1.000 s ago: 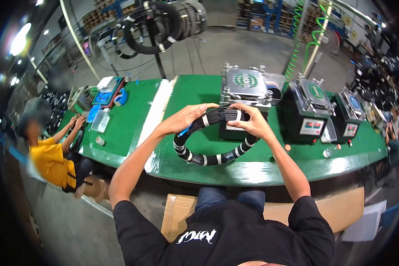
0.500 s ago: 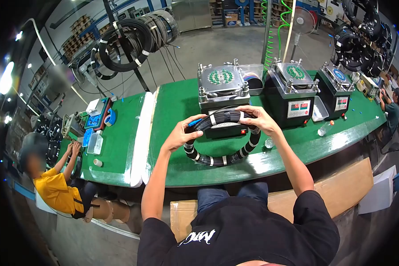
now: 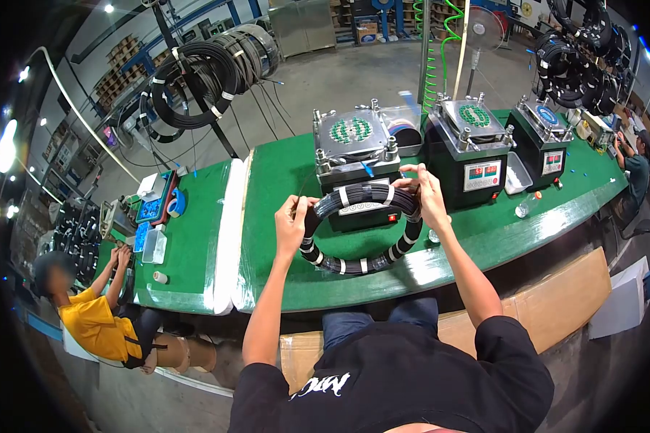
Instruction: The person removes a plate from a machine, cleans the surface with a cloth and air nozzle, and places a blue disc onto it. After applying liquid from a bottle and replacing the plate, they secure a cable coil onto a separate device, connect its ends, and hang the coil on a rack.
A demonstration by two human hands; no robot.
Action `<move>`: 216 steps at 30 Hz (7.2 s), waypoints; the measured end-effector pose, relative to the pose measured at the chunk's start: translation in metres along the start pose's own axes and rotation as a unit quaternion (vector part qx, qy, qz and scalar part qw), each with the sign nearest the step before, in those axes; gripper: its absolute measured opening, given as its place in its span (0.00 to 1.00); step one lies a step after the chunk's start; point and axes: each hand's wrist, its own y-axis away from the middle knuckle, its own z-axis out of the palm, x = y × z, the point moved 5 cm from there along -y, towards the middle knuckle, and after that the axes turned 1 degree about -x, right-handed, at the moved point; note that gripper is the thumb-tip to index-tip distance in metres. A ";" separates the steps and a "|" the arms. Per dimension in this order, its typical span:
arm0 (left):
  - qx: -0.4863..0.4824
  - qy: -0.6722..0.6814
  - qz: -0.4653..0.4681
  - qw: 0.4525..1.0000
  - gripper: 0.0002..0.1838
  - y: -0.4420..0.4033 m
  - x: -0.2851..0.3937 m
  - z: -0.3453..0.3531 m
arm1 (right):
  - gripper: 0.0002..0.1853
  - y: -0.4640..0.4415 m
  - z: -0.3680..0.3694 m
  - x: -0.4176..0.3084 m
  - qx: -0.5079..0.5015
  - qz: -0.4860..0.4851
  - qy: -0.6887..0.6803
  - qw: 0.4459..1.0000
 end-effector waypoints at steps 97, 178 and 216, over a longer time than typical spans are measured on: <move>-0.226 0.050 0.003 0.973 0.27 -0.186 0.093 0.113 | 0.15 -0.173 0.050 -0.109 -0.034 -0.178 0.191 0.965; -0.114 0.270 0.047 0.955 0.15 -0.263 0.104 0.120 | 0.17 -0.239 0.094 -0.140 -0.116 -0.205 0.300 0.924; -0.118 -0.017 0.082 0.990 0.14 -0.171 0.119 0.119 | 0.14 -0.186 0.081 -0.145 -0.157 -0.138 0.146 0.967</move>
